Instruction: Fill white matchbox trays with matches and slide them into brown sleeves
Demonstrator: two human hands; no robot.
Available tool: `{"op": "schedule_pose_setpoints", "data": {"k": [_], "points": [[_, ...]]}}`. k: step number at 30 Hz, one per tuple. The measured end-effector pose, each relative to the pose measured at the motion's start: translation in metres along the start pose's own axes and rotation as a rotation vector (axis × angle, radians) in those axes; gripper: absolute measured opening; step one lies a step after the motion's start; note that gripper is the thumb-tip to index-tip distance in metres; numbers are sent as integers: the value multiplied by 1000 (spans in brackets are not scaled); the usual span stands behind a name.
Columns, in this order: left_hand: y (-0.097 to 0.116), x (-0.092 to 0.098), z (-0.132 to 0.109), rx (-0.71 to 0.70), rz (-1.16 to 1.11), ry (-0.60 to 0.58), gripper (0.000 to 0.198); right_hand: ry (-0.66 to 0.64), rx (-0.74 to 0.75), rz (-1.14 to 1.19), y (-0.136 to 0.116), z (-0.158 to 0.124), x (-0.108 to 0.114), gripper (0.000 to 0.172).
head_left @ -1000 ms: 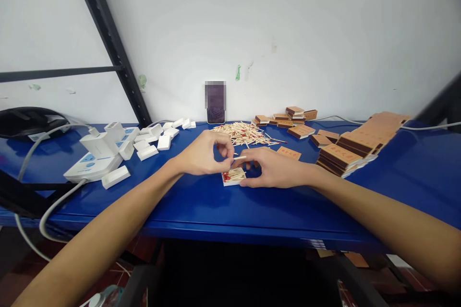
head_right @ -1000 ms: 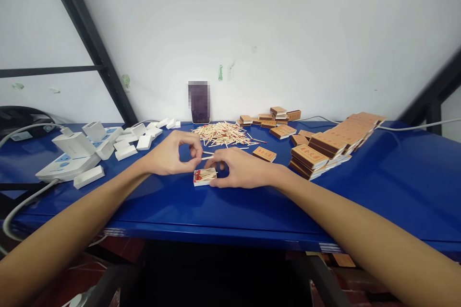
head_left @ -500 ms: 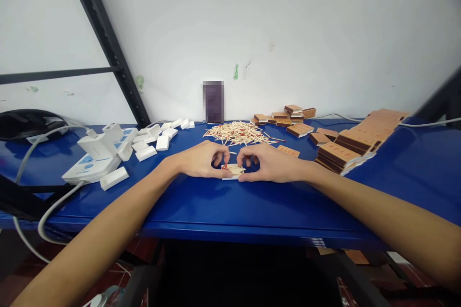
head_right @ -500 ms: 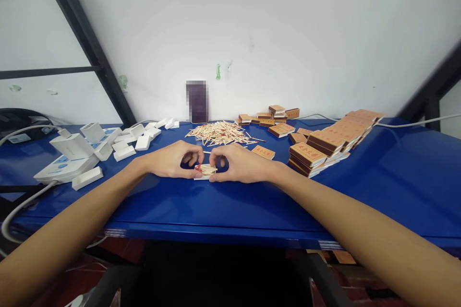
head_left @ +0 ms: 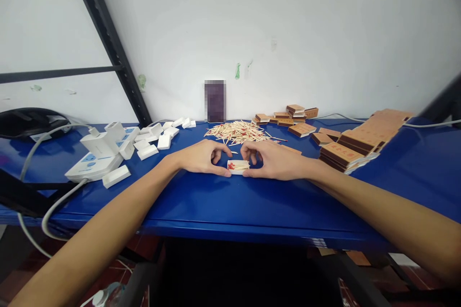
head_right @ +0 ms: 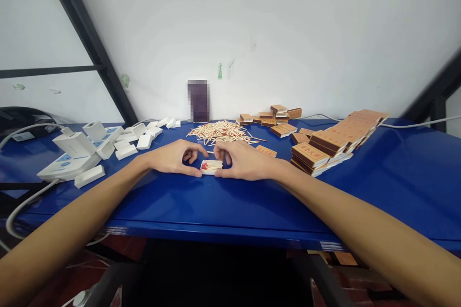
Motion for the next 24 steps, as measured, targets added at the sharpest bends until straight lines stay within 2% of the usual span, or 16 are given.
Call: {"op": "schedule_pose_setpoints", "data": {"k": [4, 7, 10, 17, 20, 24], "points": [[-1, -1, 1, 11, 9, 4, 57, 16, -2, -15, 2, -1, 4, 27], [-2, -1, 2, -6, 2, 8, 49, 45, -20, -7, 5, -1, 5, 27], [-2, -2, 2, -21, -15, 16, 42, 46, -49, 23, 6, 0, 3, 28], [1, -3, 3, 8, 5, 32, 41, 36, -61, 120, 1, 2, -3, 28], [2, -3, 3, 8, 31, 39, 40, 30, -29, 96, 0, 2, -5, 25], [2, -4, 3, -1, 66, 74, 40, 85, 7, 17, 4, 1, -9, 25]]}}
Point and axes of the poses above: each hand's wrist, its own z-axis towards the middle knuckle, its own x-axis out of the back of the hand, y = z × x, the point moved 3 cm from there along z, towards the middle knuckle, and after that the axes turned 14 degrees about x, right-handed, at the moved point
